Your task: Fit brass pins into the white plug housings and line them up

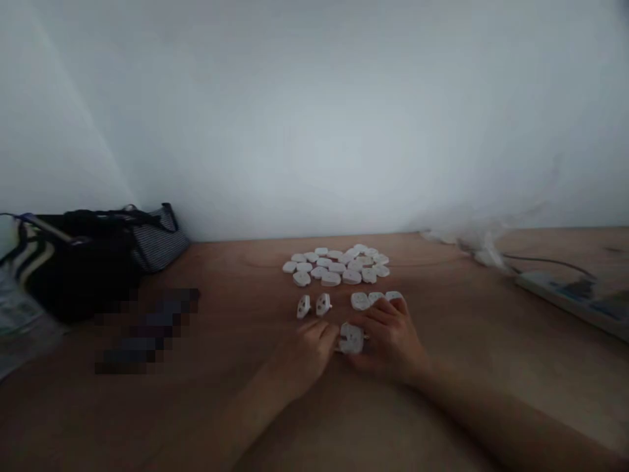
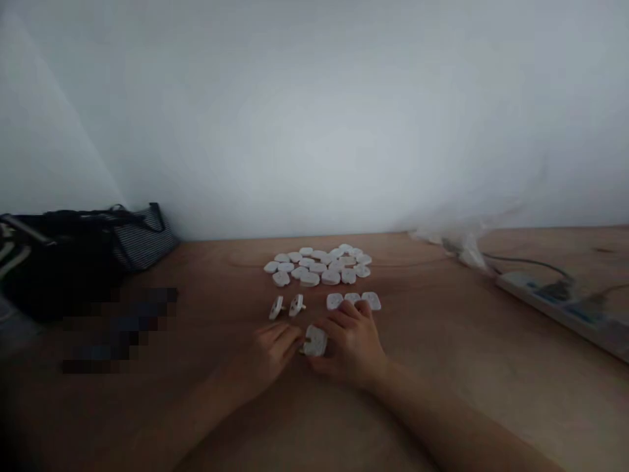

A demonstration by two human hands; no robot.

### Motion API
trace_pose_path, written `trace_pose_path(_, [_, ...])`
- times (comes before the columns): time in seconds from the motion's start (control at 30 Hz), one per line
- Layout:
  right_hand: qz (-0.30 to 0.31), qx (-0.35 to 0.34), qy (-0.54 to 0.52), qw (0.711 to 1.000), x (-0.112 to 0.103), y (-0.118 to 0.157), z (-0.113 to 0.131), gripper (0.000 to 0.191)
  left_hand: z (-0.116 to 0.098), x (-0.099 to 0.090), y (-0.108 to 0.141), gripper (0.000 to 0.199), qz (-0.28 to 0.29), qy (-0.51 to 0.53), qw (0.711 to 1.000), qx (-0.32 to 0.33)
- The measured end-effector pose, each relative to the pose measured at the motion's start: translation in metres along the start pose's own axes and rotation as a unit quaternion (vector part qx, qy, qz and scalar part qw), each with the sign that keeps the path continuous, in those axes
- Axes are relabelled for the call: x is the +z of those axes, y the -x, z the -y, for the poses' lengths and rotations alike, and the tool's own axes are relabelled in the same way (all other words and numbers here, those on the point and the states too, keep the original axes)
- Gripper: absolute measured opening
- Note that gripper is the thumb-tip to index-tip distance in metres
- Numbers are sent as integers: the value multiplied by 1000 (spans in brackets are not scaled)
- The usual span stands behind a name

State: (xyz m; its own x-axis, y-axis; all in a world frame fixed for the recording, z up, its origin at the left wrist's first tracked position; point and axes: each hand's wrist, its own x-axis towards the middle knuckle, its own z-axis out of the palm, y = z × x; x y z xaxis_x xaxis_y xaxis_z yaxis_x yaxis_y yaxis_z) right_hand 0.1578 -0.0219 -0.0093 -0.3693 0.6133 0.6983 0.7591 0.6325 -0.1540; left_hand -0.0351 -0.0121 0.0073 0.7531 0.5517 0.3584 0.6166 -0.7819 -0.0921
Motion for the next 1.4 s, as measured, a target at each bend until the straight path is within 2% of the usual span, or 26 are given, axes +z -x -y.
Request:
trace_pose_path(0.1, [1,15,-8,1000,0,0,1,31,-2,-1,0,12,-41,52,997,-25])
trace_pose_path(0.2, [6,21,-25,999,0,0,3,32,-6,-3,-2,9,-56,139,986,-68])
trace_pose_path(0.33, [20,19,-56,998,-2,-1,4,37,-2,-4,-4,11,-62,264,949,-158])
trace_pose_path(0.43, [23,23,-64,997,-3,-1,0,38,11,-6,-4,12,-73,301,929,-201])
trace_pose_path(0.5, [11,40,-59,997,-2,0,-6,39,22,-8,-2,14,-41,282,940,-189])
trace_pose_path(0.63, [-18,76,-46,996,0,4,-19,41,34,-10,4,5,54,256,956,-135])
trace_pose_path(0.73, [-14,80,-48,996,1,6,-22,41,35,-5,6,10,80,252,955,-138])
trace_pose_path(0.83, [-6,73,-61,995,2,6,-20,41,35,-1,6,3,77,244,956,-141])
trace_pose_path(1.0, [21,72,-96,993,1,4,-17,44,32,-7,3,9,30,246,955,-160])
trace_pose_path(1.17, [92,61,-158,981,-3,1,-14,41,23,-8,2,9,-99,306,934,-157])
trace_pose_path(1.27, [104,56,-171,978,-4,0,-11,42,16,-5,2,6,-140,305,933,-135])
trace_pose_path(1.4, [112,44,-180,976,-2,0,-9,47,10,0,1,7,-164,296,938,-80])
